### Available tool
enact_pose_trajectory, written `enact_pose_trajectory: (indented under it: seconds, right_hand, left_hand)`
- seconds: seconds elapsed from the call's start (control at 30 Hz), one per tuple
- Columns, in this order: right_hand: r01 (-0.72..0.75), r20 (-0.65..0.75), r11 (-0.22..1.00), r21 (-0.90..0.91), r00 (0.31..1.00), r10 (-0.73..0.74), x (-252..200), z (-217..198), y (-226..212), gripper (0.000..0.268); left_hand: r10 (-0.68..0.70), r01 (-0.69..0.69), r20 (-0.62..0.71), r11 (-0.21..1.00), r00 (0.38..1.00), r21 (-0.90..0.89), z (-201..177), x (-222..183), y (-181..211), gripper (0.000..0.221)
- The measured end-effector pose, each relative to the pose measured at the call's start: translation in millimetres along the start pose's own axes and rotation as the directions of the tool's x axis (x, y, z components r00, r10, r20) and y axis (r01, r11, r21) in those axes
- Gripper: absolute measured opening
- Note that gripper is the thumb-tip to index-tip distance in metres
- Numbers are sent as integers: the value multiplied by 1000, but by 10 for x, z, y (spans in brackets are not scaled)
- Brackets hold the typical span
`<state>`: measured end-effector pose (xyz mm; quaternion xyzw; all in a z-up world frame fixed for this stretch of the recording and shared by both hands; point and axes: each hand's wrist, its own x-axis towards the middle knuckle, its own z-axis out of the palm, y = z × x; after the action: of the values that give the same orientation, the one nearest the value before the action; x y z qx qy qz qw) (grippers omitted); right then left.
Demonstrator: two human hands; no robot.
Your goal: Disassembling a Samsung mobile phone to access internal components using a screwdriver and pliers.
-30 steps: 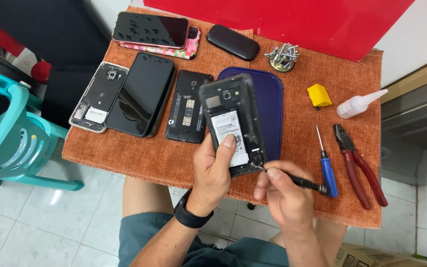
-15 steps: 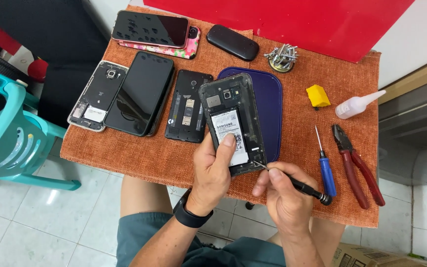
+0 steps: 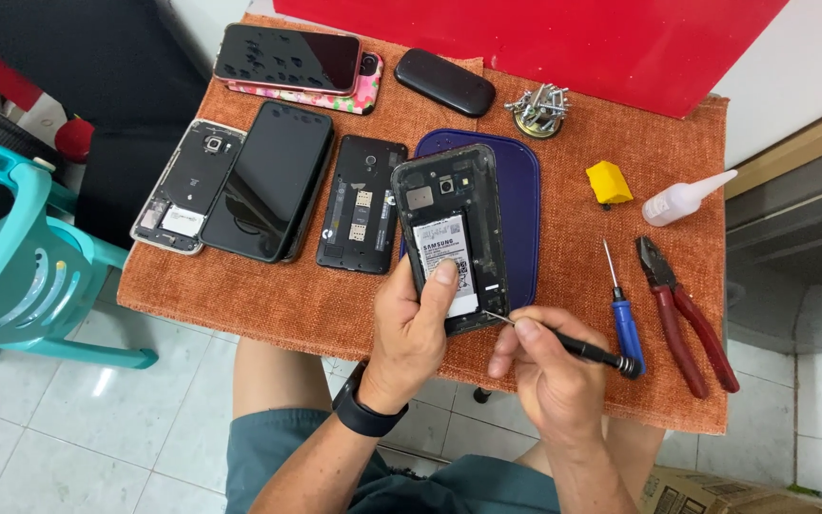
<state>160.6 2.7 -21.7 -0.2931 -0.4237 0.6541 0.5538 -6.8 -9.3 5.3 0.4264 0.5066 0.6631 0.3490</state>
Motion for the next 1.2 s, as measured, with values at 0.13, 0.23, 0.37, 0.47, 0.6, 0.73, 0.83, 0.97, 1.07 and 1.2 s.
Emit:
enact_pose_trajectory:
  seconds: [0.13, 0.23, 0.37, 0.47, 0.6, 0.73, 0.83, 0.97, 1.07, 1.2]
  right_hand:
    - [-133, 20, 988, 78, 991, 132, 72, -79, -39, 15]
    - [-167, 72, 981, 100, 984, 160, 125, -108, -55, 14]
    - [-163, 125, 985, 56, 980, 155, 146, -119, -78, 13]
    - [-186, 40, 983, 4, 982, 185, 157, -104, -89, 13]
    - [-15, 18, 997, 78, 1000, 13, 271, -142, 32, 14]
    - [90, 20, 982, -164, 996, -88, 312, -75, -126, 10]
    - [143, 39, 946, -292, 990, -138, 316, -69, -162, 9]
    - [110, -8, 915, -388, 992, -122, 305, 36, -257, 11]
    - [48, -16, 928, -369, 998, -58, 329, -11, -251, 18]
    - [-17, -7, 912, -410, 1000, 16, 329, 71, -343, 22]
  left_hand:
    - [17, -18, 8, 998, 1000, 65, 14, 2, 17, 40]
    - [28, -28, 2, 997, 1000, 74, 20, 8, 1, 40]
    - [15, -17, 12, 995, 1000, 95, 16, 15, 9, 42]
    - [10, -10, -1, 989, 1000, 150, 31, 10, 41, 38]
    - [145, -145, -5, 989, 989, -23, 104, 50, 34, 20]
    - [188, -188, 65, 982, 980, -16, 114, 65, -70, 11]
    - [226, -232, 118, 972, 967, 39, 142, 86, 78, 9]
    - [228, -244, 143, 964, 963, 103, 193, 132, 72, 8]
    - [172, -188, 150, 976, 974, 107, 179, 93, -22, 7]
    - [126, -138, 122, 985, 985, 104, 139, 102, -80, 10]
